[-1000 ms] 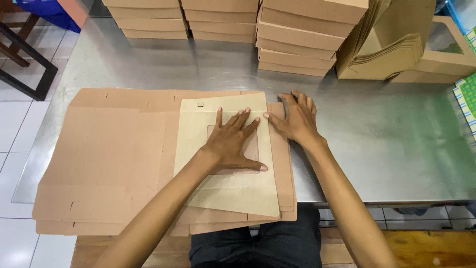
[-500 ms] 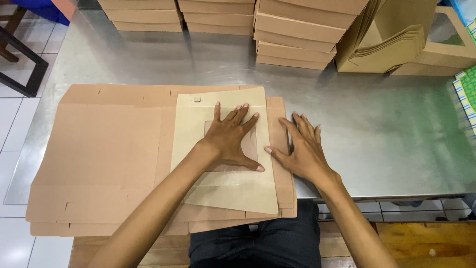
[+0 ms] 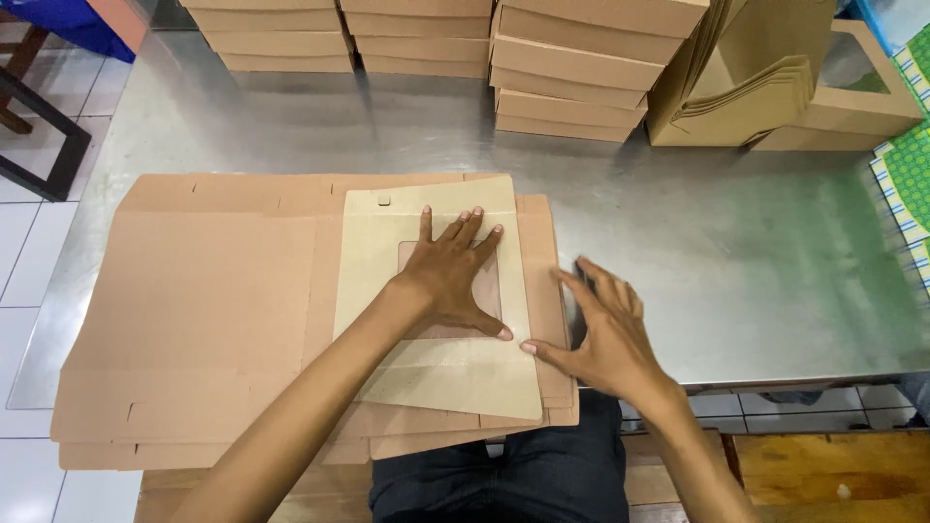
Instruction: The person assembles flat cardboard boxes with clear plastic windows. They fold the cardboard along pre-scored lines, tuck flaps into slots, and press edges to secure the structure. The process is repeated for multiple units on a metal worktable.
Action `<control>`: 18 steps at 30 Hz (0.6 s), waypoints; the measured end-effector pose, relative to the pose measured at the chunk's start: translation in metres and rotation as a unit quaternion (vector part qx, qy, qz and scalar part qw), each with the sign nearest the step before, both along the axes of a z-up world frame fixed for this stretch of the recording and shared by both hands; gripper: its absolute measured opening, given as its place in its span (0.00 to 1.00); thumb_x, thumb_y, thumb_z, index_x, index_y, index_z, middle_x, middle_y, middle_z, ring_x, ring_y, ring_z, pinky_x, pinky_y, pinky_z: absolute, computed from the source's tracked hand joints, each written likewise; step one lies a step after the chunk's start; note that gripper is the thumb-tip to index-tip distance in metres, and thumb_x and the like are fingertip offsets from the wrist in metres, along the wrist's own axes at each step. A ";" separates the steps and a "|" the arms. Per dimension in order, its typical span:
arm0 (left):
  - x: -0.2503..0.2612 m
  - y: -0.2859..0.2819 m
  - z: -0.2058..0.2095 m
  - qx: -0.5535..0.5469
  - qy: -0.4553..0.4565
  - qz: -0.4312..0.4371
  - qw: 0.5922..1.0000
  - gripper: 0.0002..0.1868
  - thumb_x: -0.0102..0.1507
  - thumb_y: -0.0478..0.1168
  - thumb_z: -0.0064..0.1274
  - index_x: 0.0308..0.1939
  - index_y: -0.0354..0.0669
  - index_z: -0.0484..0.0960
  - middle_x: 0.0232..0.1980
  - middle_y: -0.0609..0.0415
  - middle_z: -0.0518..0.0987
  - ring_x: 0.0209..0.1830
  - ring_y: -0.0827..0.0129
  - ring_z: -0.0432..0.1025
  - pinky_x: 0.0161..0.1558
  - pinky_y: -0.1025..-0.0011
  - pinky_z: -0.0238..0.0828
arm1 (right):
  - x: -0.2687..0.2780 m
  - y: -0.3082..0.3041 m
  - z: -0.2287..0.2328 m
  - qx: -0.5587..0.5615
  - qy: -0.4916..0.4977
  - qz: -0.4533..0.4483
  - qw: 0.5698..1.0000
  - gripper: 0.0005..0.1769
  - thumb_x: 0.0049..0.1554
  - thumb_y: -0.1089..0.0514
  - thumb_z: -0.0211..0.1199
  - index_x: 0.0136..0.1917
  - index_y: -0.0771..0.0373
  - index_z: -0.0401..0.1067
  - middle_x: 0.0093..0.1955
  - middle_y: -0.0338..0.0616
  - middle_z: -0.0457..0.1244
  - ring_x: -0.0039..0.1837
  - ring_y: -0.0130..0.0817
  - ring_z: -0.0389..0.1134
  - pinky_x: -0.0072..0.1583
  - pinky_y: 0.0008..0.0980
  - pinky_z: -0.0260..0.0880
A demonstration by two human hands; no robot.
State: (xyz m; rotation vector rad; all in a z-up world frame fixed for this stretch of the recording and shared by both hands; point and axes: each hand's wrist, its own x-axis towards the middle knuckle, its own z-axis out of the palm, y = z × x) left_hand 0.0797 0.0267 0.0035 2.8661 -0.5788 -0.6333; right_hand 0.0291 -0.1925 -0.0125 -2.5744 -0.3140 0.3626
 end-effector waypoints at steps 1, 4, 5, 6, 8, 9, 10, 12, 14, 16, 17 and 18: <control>-0.001 0.000 0.000 0.001 0.003 0.000 1.000 0.73 0.39 0.76 0.64 0.80 0.49 0.53 0.83 0.41 0.49 0.83 0.52 0.43 0.74 0.33 0.17 | 0.002 0.000 0.004 -0.015 -0.012 0.000 1.000 0.56 0.42 0.44 0.81 0.77 0.55 0.58 0.79 0.59 0.47 0.80 0.58 0.44 0.75 0.65 0.38; -0.001 0.000 0.000 -0.005 0.012 -0.001 1.000 0.72 0.40 0.75 0.65 0.80 0.48 0.53 0.83 0.40 0.49 0.83 0.52 0.43 0.75 0.34 0.16 | 0.024 0.005 0.008 -0.006 -0.013 0.031 0.999 0.54 0.43 0.41 0.78 0.77 0.55 0.59 0.77 0.57 0.51 0.77 0.56 0.48 0.73 0.61 0.44; 0.001 0.001 0.000 -0.005 0.010 -0.002 1.000 0.72 0.40 0.75 0.65 0.80 0.48 0.53 0.83 0.40 0.49 0.83 0.52 0.43 0.75 0.34 0.16 | 0.041 0.002 -0.003 -0.007 -0.015 0.031 0.999 0.54 0.43 0.41 0.78 0.77 0.55 0.59 0.77 0.57 0.51 0.77 0.56 0.48 0.73 0.61 0.44; 0.002 0.001 -0.002 -0.002 0.010 -0.002 1.000 0.72 0.40 0.75 0.65 0.80 0.48 0.53 0.83 0.41 0.49 0.83 0.52 0.43 0.75 0.34 0.17 | 0.057 0.000 -0.014 0.029 -0.028 0.021 0.999 0.46 0.47 0.40 0.74 0.75 0.53 0.63 0.74 0.52 0.54 0.76 0.53 0.50 0.72 0.58 0.45; 0.001 0.000 -0.001 0.002 0.003 -0.003 1.000 0.73 0.39 0.75 0.65 0.80 0.48 0.52 0.83 0.41 0.49 0.83 0.52 0.43 0.75 0.34 0.17 | 0.088 -0.003 -0.037 0.064 -0.047 0.012 0.997 0.38 0.52 0.39 0.69 0.72 0.51 0.66 0.71 0.46 0.57 0.75 0.50 0.51 0.71 0.55 0.46; 0.000 0.000 0.001 -0.003 0.015 0.001 1.000 0.73 0.39 0.75 0.65 0.80 0.48 0.51 0.83 0.41 0.48 0.83 0.52 0.42 0.75 0.35 0.16 | 0.103 -0.003 -0.048 0.065 -0.054 -0.010 0.996 0.37 0.53 0.37 0.68 0.71 0.51 0.67 0.68 0.43 0.55 0.74 0.48 0.51 0.71 0.53 0.46; 0.000 0.001 0.003 -0.005 0.026 0.005 1.000 0.73 0.39 0.75 0.65 0.80 0.48 0.51 0.83 0.41 0.47 0.84 0.52 0.42 0.75 0.35 0.16 | 0.120 -0.001 -0.058 0.068 -0.062 -0.031 0.995 0.37 0.55 0.34 0.67 0.71 0.51 0.67 0.66 0.41 0.53 0.73 0.46 0.50 0.70 0.52 0.47; 0.000 0.001 0.008 -0.004 0.022 0.004 1.000 0.73 0.39 0.75 0.65 0.80 0.48 0.51 0.83 0.41 0.47 0.84 0.52 0.42 0.75 0.36 0.17 | 0.137 0.006 -0.059 0.057 -0.083 -0.037 0.994 0.38 0.54 0.35 0.68 0.70 0.55 0.67 0.65 0.46 0.53 0.71 0.49 0.52 0.69 0.52 0.50; -0.001 0.000 0.010 -0.006 0.028 0.005 1.000 0.72 0.39 0.75 0.65 0.80 0.48 0.52 0.83 0.41 0.48 0.84 0.51 0.42 0.75 0.36 0.17 | 0.145 0.011 -0.058 0.044 -0.095 -0.044 0.994 0.39 0.53 0.36 0.70 0.69 0.59 0.67 0.64 0.50 0.53 0.70 0.53 0.53 0.67 0.53 0.54; -0.001 0.000 0.010 -0.016 0.023 0.008 1.000 0.72 0.39 0.74 0.66 0.80 0.47 0.53 0.83 0.41 0.49 0.83 0.50 0.42 0.75 0.36 0.18 | 0.146 0.016 -0.053 0.023 -0.093 -0.061 0.994 0.42 0.51 0.37 0.71 0.70 0.61 0.66 0.64 0.53 0.52 0.70 0.55 0.53 0.66 0.54 0.55; -0.001 0.001 0.010 -0.016 0.025 0.010 1.000 0.72 0.39 0.74 0.66 0.80 0.47 0.53 0.83 0.41 0.49 0.83 0.50 0.42 0.75 0.36 0.18 | 0.143 0.017 -0.052 0.023 -0.091 -0.060 0.994 0.42 0.51 0.37 0.71 0.70 0.61 0.66 0.64 0.53 0.52 0.70 0.55 0.53 0.66 0.54 0.55; -0.001 0.001 0.010 -0.015 0.024 0.010 1.000 0.72 0.39 0.74 0.66 0.80 0.47 0.53 0.83 0.41 0.49 0.83 0.51 0.43 0.75 0.36 0.18 | 0.141 0.017 -0.051 0.012 -0.086 -0.056 0.995 0.43 0.50 0.37 0.72 0.71 0.61 0.65 0.65 0.53 0.52 0.70 0.55 0.53 0.67 0.54 0.55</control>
